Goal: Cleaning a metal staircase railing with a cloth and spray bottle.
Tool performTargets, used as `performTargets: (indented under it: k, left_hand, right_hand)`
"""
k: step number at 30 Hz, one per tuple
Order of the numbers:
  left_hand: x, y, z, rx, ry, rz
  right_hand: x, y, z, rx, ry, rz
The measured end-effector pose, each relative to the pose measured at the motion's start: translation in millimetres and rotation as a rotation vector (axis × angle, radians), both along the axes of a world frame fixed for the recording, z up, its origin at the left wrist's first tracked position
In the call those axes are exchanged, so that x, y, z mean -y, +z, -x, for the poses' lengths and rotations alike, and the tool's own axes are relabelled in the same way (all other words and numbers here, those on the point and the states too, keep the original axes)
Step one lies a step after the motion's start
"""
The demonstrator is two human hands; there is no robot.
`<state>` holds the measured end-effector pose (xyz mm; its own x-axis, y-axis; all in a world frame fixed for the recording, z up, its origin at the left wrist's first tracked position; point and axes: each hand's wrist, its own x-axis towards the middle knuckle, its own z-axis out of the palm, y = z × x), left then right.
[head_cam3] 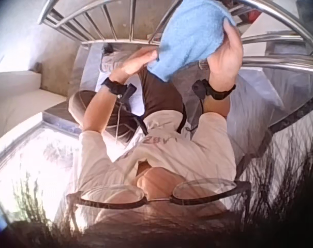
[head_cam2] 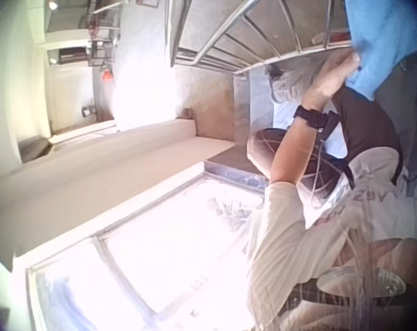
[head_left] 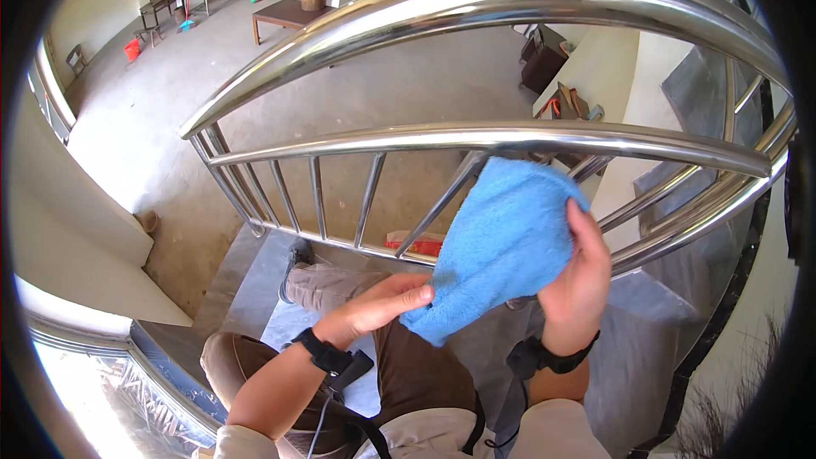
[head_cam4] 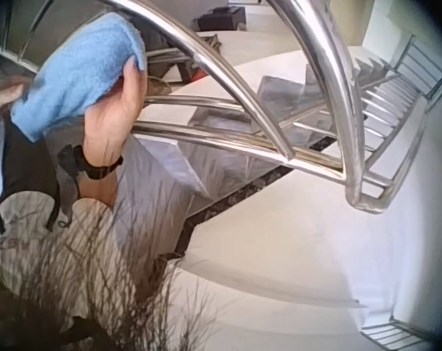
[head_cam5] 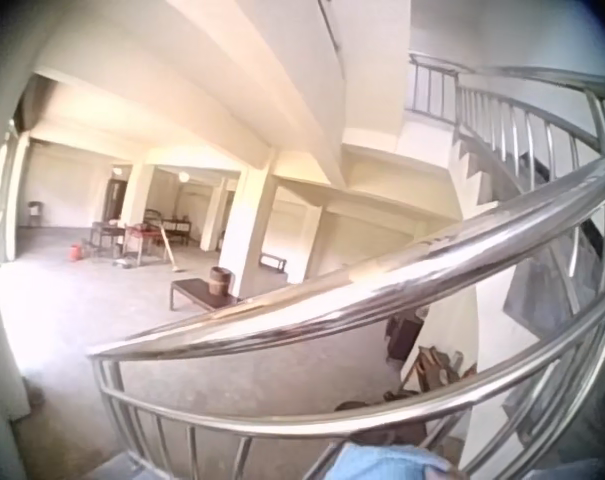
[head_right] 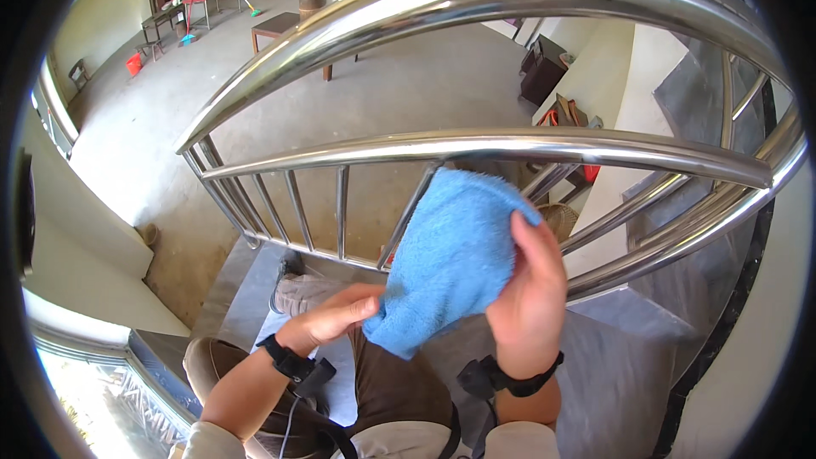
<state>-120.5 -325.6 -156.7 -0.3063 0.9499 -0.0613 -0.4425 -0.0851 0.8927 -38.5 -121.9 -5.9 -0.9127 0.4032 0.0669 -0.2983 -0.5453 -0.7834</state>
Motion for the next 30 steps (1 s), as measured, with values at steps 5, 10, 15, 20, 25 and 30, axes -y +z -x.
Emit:
performTargets:
  k: [5,10,15,20,25,30]
  left_hand:
    - [9.2,-5.2,6.2,-0.228,-0.111,0.065]
    - [-0.2,8.7,-12.2,0.568,0.030,-0.100]
    - [-7.2,17.3,-12.0,0.742,0.045,-0.244]
    - [-2.3,9.1,-21.2,0.526,0.209,-0.271]
    - [-0.2,9.2,-14.4,0.679,0.171,-0.163]
    - [7.1,25.7,-12.2,0.415,0.091,-0.044]
  right_hand:
    - [-12.2,27.4,-8.4,-0.153,-0.154,-0.045]
    - [-12.6,-4.6,-31.8,-0.339,-0.168,-0.710]
    - [-5.2,-18.5,-39.6,-0.375,0.608,-1.543]
    - [0.4,-38.1,-54.8,-0.383,0.774,-1.509]
    - [-43.2,-68.3,-49.5,-0.493,0.459,-1.210]
    - [8.3,-123.3,-54.4,-0.075,0.122,-0.278]
